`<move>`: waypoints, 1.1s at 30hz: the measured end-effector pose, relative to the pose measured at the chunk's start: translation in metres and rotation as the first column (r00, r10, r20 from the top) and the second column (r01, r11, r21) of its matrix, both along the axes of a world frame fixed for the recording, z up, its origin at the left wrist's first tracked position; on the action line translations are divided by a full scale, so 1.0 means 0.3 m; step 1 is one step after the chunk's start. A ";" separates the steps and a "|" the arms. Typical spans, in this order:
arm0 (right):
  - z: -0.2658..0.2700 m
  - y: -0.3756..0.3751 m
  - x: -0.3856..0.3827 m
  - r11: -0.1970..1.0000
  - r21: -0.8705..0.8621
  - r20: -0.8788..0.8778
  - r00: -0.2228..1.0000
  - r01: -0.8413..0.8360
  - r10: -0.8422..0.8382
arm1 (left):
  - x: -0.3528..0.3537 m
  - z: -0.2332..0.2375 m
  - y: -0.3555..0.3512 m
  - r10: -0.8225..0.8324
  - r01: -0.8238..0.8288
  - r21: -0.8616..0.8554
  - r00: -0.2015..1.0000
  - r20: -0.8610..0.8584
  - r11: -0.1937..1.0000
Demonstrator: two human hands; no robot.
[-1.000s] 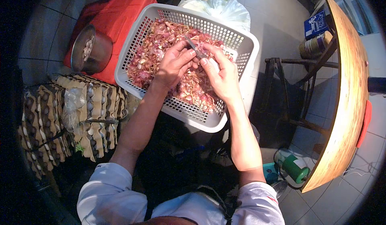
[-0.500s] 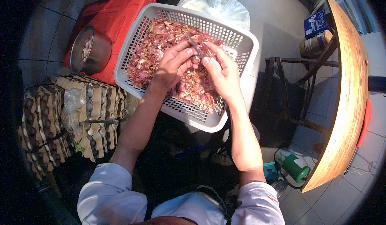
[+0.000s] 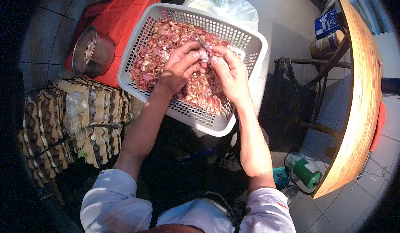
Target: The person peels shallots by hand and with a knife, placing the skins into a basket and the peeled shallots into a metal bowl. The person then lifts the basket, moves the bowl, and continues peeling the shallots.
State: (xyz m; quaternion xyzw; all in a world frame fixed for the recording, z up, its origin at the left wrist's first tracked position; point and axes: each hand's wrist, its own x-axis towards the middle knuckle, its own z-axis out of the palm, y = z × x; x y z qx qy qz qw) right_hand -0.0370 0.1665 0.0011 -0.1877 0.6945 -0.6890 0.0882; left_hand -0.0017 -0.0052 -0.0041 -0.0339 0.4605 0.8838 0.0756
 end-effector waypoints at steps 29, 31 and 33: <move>-0.021 0.006 -0.004 0.998 -0.054 0.146 0.989 0.035 -0.026 | -0.009 -0.011 0.015 0.120 -0.119 0.020 0.992 -0.045 0.993; -0.010 0.002 0.004 0.999 0.014 0.053 0.998 0.040 -0.041 | -0.012 -0.021 0.010 0.104 -0.104 0.007 0.993 -0.051 0.995; 0.000 0.001 0.007 0.994 0.106 -0.054 0.998 0.039 -0.033 | -0.012 -0.027 0.000 0.058 -0.059 -0.032 0.997 -0.044 0.998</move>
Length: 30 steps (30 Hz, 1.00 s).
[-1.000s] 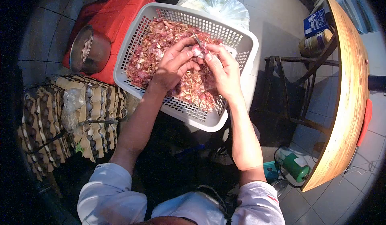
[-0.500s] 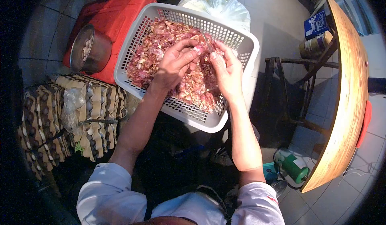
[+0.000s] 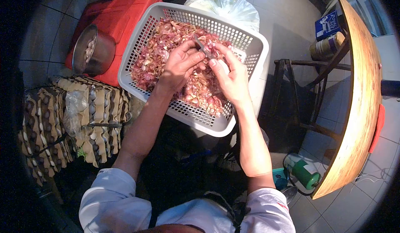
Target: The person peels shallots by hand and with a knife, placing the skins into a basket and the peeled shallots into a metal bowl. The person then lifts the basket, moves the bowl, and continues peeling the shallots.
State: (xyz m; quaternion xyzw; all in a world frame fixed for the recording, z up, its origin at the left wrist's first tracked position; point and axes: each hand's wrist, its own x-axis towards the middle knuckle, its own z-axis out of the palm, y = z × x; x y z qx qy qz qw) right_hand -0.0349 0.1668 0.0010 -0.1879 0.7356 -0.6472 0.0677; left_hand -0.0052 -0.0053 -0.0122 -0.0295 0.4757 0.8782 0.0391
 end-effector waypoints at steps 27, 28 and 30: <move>0.008 -0.001 0.007 1.000 -0.002 0.022 1.000 -0.009 0.009 | 0.009 0.003 -0.003 -0.003 0.002 0.054 1.000 0.007 0.999; 0.008 -0.002 0.008 1.000 -0.002 0.031 0.999 -0.009 0.009 | 0.009 0.001 -0.004 -0.003 0.003 0.047 1.000 0.002 0.999; 0.007 -0.003 0.008 1.000 0.001 0.031 0.999 -0.010 0.010 | 0.006 -0.001 -0.004 -0.006 0.006 0.033 1.000 -0.010 0.999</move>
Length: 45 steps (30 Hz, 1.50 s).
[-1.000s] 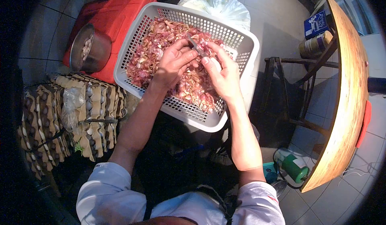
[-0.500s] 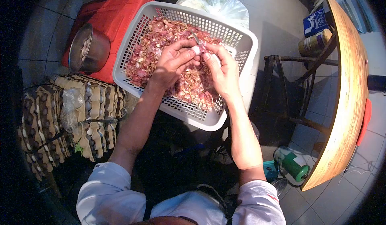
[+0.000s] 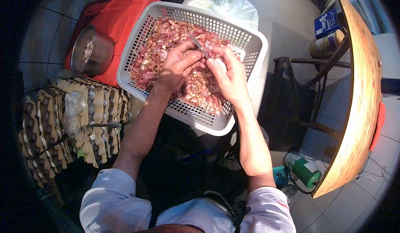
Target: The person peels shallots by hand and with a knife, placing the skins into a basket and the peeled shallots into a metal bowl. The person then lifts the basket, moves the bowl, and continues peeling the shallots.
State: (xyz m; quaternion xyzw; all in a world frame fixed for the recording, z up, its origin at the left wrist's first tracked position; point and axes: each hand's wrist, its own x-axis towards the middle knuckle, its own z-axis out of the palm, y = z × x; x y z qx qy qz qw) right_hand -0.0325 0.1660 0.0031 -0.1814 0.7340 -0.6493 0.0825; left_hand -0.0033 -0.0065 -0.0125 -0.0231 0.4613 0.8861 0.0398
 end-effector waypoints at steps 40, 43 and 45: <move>-0.005 0.011 -0.007 1.000 0.007 -0.037 0.999 -0.005 0.005 | 0.000 0.002 0.007 -0.074 0.075 -0.032 0.997 0.027 0.997; -0.008 0.013 -0.008 0.999 -0.043 0.037 0.999 -0.003 0.005 | 0.002 0.013 0.008 -0.080 0.081 -0.038 0.996 0.047 0.996; -0.030 0.011 -0.012 0.991 -0.134 0.081 0.997 0.013 -0.002 | 0.002 0.018 0.011 -0.102 0.103 -0.024 0.993 0.054 0.994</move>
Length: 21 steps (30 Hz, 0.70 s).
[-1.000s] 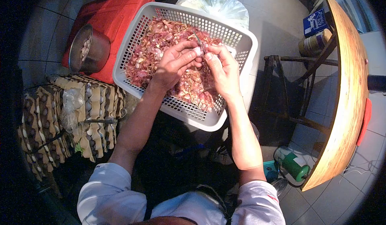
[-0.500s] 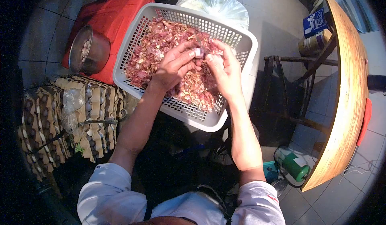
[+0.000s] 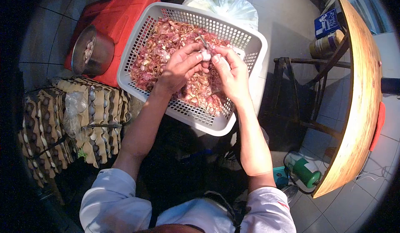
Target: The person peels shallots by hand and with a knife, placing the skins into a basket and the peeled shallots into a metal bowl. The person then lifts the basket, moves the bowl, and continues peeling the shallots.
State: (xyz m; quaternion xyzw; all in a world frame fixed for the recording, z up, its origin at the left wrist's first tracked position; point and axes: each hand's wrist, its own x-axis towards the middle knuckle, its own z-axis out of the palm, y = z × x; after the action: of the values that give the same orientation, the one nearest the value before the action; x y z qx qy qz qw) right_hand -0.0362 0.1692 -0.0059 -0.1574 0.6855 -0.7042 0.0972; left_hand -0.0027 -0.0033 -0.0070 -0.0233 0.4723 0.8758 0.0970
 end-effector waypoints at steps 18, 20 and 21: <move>-0.004 -0.016 0.002 0.996 -0.042 0.090 0.994 0.073 -0.069 | -0.009 -0.052 -0.001 0.016 -0.020 0.241 1.000 0.016 0.970; 0.007 -0.011 0.005 0.998 0.029 0.031 0.998 0.062 -0.063 | -0.013 -0.074 -0.007 0.037 -0.044 0.311 0.999 0.029 0.949; 0.010 -0.010 0.007 0.996 0.064 0.002 0.998 0.057 -0.058 | -0.014 -0.066 -0.008 0.048 -0.058 0.346 0.998 0.037 0.937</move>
State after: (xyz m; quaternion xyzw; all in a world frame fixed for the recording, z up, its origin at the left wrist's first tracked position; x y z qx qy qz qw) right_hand -0.0342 0.1663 -0.0028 -0.1330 0.7117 -0.6847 0.0832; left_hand -0.0068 -0.0056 -0.0267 -0.0308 0.3086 0.9471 0.0828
